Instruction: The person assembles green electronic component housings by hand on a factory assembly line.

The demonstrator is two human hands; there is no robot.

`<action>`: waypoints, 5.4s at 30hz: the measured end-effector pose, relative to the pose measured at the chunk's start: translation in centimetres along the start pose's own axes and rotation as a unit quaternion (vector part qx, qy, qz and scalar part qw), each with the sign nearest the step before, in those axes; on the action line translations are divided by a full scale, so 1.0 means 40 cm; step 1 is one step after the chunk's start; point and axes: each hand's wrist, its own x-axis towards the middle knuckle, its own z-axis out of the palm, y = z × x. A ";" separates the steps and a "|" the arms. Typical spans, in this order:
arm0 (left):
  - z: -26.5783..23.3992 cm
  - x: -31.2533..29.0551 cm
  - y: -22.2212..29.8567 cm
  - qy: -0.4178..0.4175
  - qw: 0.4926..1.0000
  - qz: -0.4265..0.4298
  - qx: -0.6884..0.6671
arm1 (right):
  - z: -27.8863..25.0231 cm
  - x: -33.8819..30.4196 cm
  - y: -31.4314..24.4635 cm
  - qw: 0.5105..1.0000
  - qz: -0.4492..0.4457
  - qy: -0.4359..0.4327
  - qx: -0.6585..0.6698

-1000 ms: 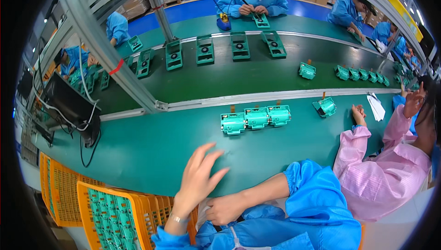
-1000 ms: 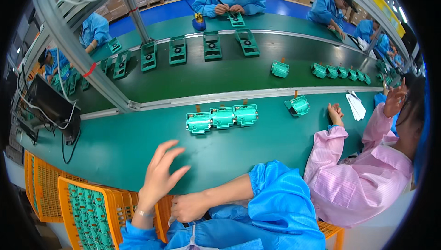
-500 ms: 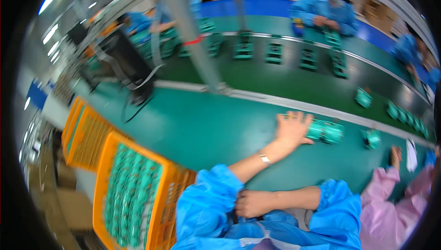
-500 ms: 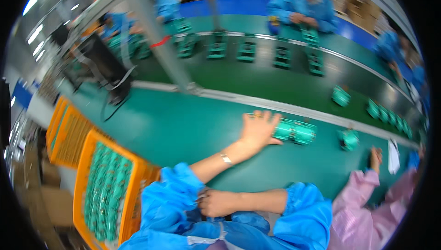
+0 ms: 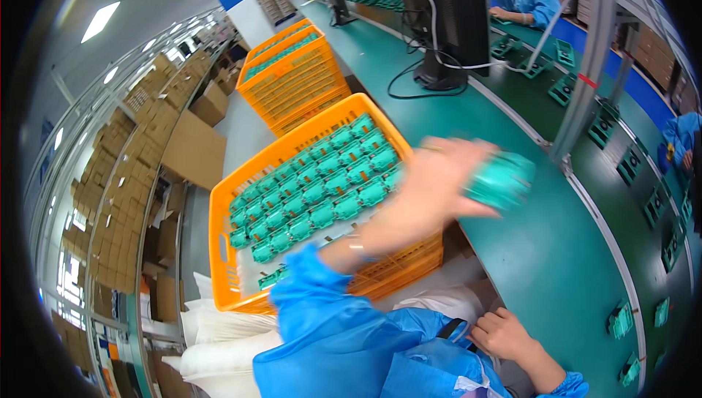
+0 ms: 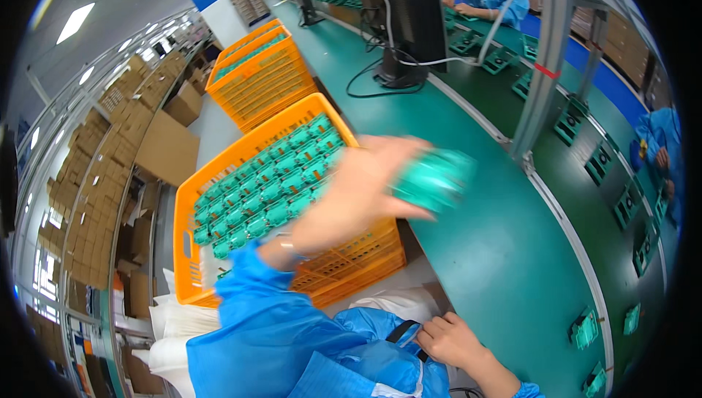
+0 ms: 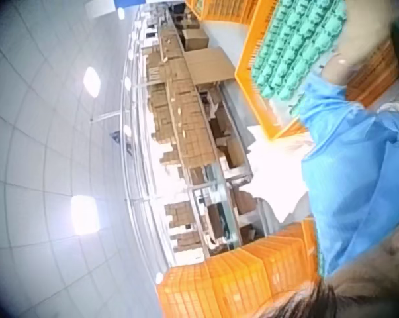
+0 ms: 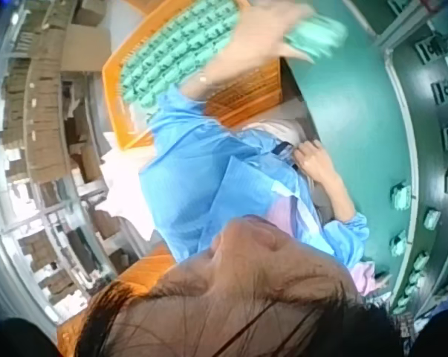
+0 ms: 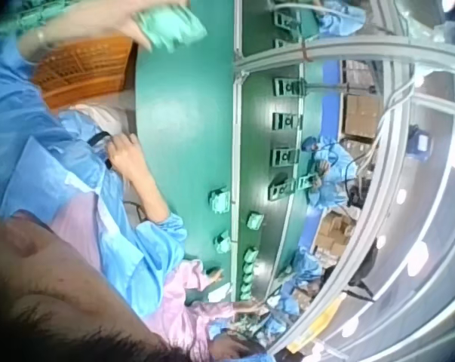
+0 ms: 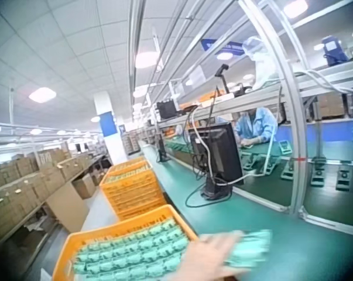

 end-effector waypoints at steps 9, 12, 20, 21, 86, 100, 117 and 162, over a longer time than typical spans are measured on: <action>-0.623 -0.698 -0.394 -0.254 0.671 -0.500 0.485 | 0.004 0.009 0.011 0.999 0.023 0.007 0.030; -0.693 -0.946 -0.414 -0.321 0.623 -0.542 0.463 | 0.005 0.009 0.012 0.999 0.023 0.019 0.037; -0.610 -1.098 -0.411 -0.377 0.574 -0.529 0.499 | 0.001 0.006 0.008 0.998 0.030 0.016 0.047; -0.597 -1.098 -0.417 -0.388 0.567 -0.520 0.508 | 0.001 0.005 0.005 0.998 0.032 0.017 0.047; -0.157 -0.816 -0.092 0.165 0.847 -0.373 0.340 | -0.030 -0.062 0.131 0.856 0.395 0.297 0.152; -0.143 -0.826 -0.111 0.161 0.864 -0.316 0.357 | -0.004 -0.060 0.131 0.802 0.458 0.348 0.162; -0.136 -0.831 -0.106 0.136 0.838 -0.360 0.386 | -0.016 -0.069 0.115 0.796 0.463 0.323 0.219; -0.246 -0.766 -0.098 -0.057 0.815 -0.567 0.107 | -0.041 0.096 0.354 0.701 0.514 -0.493 0.044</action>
